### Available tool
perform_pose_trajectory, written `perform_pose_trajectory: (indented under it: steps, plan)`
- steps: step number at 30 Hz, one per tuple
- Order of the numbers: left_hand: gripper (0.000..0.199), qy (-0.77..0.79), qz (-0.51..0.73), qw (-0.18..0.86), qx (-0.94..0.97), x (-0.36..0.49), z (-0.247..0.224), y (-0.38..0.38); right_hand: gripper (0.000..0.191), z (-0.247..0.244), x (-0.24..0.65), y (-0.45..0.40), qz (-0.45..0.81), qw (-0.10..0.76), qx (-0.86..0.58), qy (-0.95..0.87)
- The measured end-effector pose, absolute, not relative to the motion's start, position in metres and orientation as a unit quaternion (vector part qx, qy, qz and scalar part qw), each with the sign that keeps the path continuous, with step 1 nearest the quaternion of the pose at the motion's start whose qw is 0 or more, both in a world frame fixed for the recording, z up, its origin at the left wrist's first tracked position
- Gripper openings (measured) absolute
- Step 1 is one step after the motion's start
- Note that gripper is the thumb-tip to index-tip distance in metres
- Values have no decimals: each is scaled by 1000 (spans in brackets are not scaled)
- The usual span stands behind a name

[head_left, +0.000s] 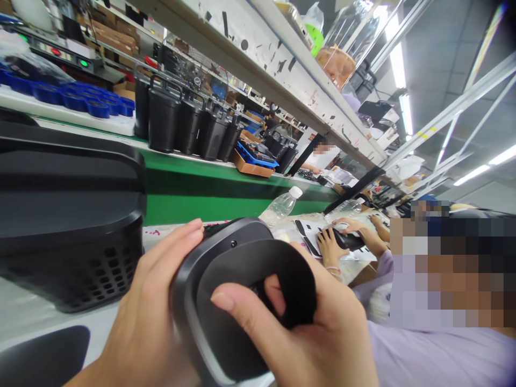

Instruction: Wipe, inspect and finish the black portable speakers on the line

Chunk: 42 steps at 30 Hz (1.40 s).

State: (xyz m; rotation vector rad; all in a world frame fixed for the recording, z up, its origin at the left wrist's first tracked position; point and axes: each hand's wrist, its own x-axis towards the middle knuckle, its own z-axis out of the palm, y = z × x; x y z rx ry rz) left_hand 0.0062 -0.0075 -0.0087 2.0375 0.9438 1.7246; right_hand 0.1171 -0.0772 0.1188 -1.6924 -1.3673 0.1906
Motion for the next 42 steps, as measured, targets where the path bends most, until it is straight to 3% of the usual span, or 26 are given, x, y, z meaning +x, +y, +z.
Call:
perform_pose_trajectory:
  steps: [4, 9, 13, 19, 26, 34, 39, 42]
  plan:
    - [69, 314, 606, 117, 722, 6, -1, -7, 24, 120, 118, -76, 89, 461, -677, -566]
    - [78, 306, 597, 139, 728, 8, 0, -7, 23, 120, 115, -76, 90, 457, -679, -567]
    - [69, 325, 597, 140, 720, 9, 1, -8, 21, 119, 117, -76, 93, 454, -677, -572]
    - [67, 292, 595, 94, 743, 7, 4, -10, 18, 117, 120, -73, 108, 457, -668, -578]
    - [67, 298, 603, 94, 734, 9, 5, -9, 27, 118, 122, -73, 108, 455, -670, -577]
    - [62, 309, 605, 120, 724, 10, 6, -9, 20, 119, 120, -75, 106, 443, -680, -574]
    - [58, 321, 609, 151, 709, 8, 2, -11, 22, 115, 123, -73, 69, 443, -669, -593]
    - [65, 303, 603, 136, 726, 8, -1, -11, 23, 107, 128, -73, 3, 448, -654, -610]
